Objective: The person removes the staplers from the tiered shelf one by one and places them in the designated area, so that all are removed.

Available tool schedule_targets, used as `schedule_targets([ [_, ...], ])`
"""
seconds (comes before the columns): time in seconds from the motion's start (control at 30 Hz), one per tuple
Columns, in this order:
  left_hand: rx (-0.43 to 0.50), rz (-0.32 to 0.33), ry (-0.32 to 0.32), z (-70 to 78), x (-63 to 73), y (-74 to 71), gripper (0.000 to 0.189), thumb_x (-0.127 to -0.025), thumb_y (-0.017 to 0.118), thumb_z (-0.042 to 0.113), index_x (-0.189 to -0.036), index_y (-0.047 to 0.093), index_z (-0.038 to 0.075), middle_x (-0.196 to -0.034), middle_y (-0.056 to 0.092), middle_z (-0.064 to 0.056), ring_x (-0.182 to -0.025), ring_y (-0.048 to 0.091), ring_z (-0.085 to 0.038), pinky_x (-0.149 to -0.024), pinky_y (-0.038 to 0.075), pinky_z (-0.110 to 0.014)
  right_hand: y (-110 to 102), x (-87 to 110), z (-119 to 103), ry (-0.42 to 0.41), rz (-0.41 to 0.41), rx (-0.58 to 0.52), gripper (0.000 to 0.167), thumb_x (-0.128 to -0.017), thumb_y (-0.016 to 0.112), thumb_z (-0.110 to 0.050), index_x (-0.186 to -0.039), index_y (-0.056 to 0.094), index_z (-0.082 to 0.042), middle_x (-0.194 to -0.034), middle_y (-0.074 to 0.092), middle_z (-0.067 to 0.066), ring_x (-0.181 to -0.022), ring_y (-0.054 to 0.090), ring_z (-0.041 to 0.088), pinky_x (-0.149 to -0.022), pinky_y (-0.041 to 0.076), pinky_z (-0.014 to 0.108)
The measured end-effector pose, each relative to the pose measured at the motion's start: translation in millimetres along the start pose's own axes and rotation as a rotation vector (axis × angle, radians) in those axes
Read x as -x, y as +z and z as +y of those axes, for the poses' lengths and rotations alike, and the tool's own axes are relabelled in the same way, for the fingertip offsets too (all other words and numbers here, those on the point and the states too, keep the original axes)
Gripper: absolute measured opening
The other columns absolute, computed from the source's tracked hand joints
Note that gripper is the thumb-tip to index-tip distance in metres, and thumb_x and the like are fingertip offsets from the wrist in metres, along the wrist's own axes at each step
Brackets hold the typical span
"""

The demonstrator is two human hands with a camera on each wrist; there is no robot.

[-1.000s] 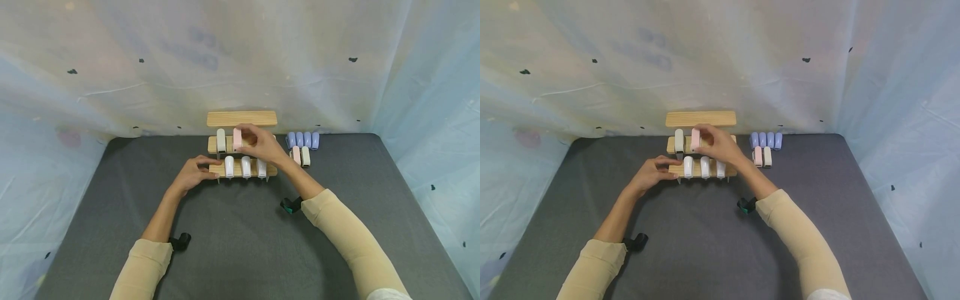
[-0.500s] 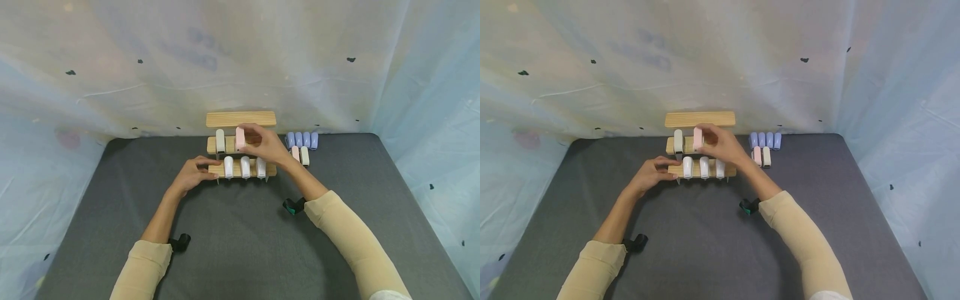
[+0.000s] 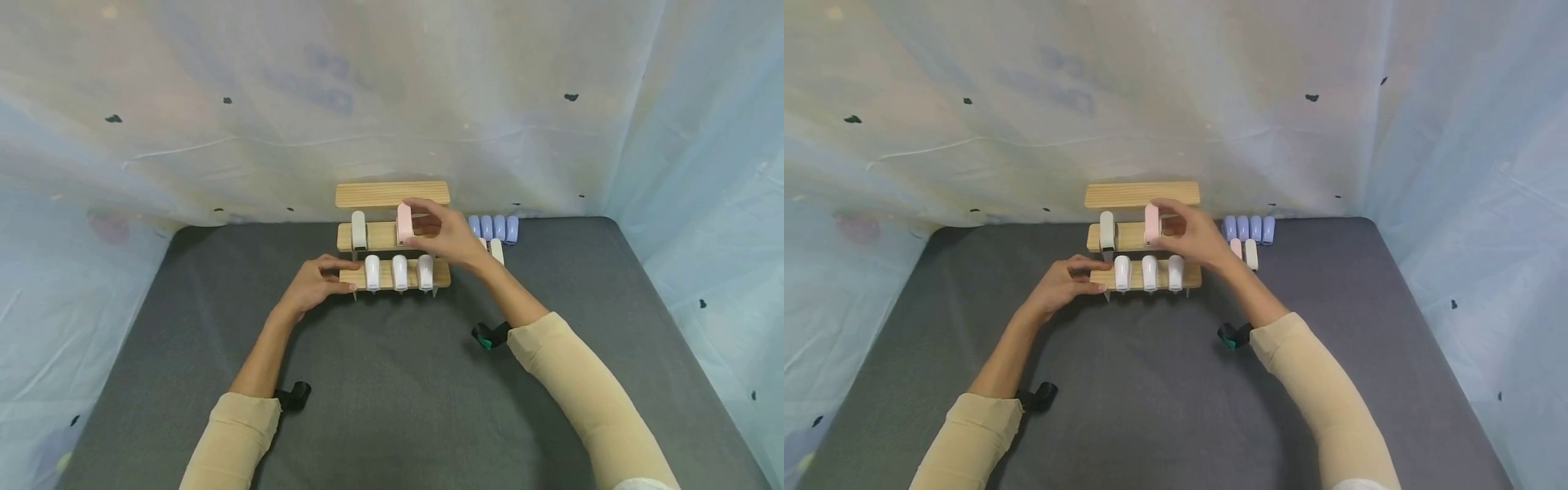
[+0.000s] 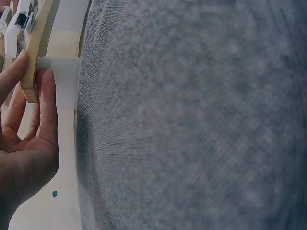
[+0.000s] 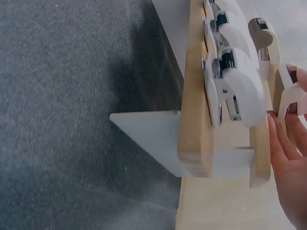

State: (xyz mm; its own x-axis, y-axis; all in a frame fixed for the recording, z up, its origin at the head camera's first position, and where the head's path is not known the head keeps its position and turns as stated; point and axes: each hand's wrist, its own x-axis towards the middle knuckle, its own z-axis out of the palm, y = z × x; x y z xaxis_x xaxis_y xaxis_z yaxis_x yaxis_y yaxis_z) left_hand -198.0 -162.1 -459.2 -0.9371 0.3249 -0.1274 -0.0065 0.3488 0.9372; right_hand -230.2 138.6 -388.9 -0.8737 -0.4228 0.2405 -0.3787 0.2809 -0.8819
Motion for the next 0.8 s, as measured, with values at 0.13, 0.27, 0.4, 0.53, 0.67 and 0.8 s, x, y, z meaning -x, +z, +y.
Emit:
schedule_targets([
  [0.13, -0.001, 0.0, 0.002, -2.1, -0.3, -0.7, 0.042, -0.083, 0.083, 0.019, -0.123, 0.072, 0.016, -0.129, 0.054, -0.007, -0.115, 0.057, -0.034, -0.097, 0.049, -0.048, -3.2, 2.4, 2.5, 0.002, 0.006, -0.013, 0.068, -0.085, 0.08, -0.009, -0.146, 0.05, -0.013, -0.137, 0.056, 0.012, -0.118, 0.06, 0.03, -0.098, 0.05, 0.046],
  [0.27, 0.002, -0.003, 0.01, -2.8, -1.1, -0.7, 0.042, -0.083, 0.083, 0.02, -0.123, 0.072, 0.017, -0.129, 0.054, -0.006, -0.115, 0.057, -0.033, -0.097, 0.049, -0.048, -8.2, 7.1, -1.3, -0.006, 0.038, -0.046, 0.068, -0.085, 0.078, -0.001, -0.146, 0.049, -0.004, -0.137, 0.055, 0.019, -0.12, 0.057, 0.039, -0.099, 0.047, 0.054],
  [0.4, 0.004, -0.003, 0.014, -2.9, -1.8, -0.7, 0.042, -0.082, 0.084, 0.02, -0.123, 0.072, 0.017, -0.128, 0.055, -0.006, -0.113, 0.058, -0.033, -0.095, 0.049, -0.048, -15.1, 14.7, -15.2, -0.011, 0.053, -0.037, 0.067, -0.085, 0.076, 0.002, -0.145, 0.046, 0.004, -0.136, 0.054, 0.025, -0.119, 0.056, 0.044, -0.098, 0.046, 0.058],
  [0.53, 0.002, -0.003, 0.013, -3.3, -2.6, -0.8, 0.042, -0.082, 0.084, 0.02, -0.122, 0.072, 0.017, -0.128, 0.055, -0.006, -0.114, 0.058, -0.032, -0.096, 0.049, -0.049, -22.8, 21.4, -22.3, 0.021, 0.052, -0.006, 0.067, -0.087, 0.074, 0.001, -0.147, 0.045, 0.003, -0.137, 0.054, 0.024, -0.119, 0.057, 0.042, -0.096, 0.049, 0.053],
  [0.67, 0.002, -0.002, 0.014, -3.0, -2.5, -0.8, 0.042, -0.082, 0.084, 0.021, -0.122, 0.072, 0.018, -0.128, 0.055, -0.006, -0.115, 0.057, -0.032, -0.098, 0.048, -0.049, -30.1, 26.9, -22.7, 0.071, 0.051, 0.006, 0.067, -0.088, 0.074, -0.002, -0.148, 0.045, -0.002, -0.141, 0.053, 0.02, -0.12, 0.058, 0.038, -0.096, 0.05, 0.047],
  [0.8, 0.004, 0.001, 0.013, -3.1, -1.8, -0.7, 0.042, -0.082, 0.084, 0.02, -0.122, 0.073, 0.017, -0.128, 0.055, -0.006, -0.115, 0.057, -0.032, -0.098, 0.048, -0.049, -36.2, 32.5, -22.7, 0.103, 0.046, 0.017, 0.067, -0.089, 0.074, -0.005, -0.149, 0.045, -0.005, -0.144, 0.051, 0.017, -0.123, 0.057, 0.035, -0.095, 0.051, 0.046],
])
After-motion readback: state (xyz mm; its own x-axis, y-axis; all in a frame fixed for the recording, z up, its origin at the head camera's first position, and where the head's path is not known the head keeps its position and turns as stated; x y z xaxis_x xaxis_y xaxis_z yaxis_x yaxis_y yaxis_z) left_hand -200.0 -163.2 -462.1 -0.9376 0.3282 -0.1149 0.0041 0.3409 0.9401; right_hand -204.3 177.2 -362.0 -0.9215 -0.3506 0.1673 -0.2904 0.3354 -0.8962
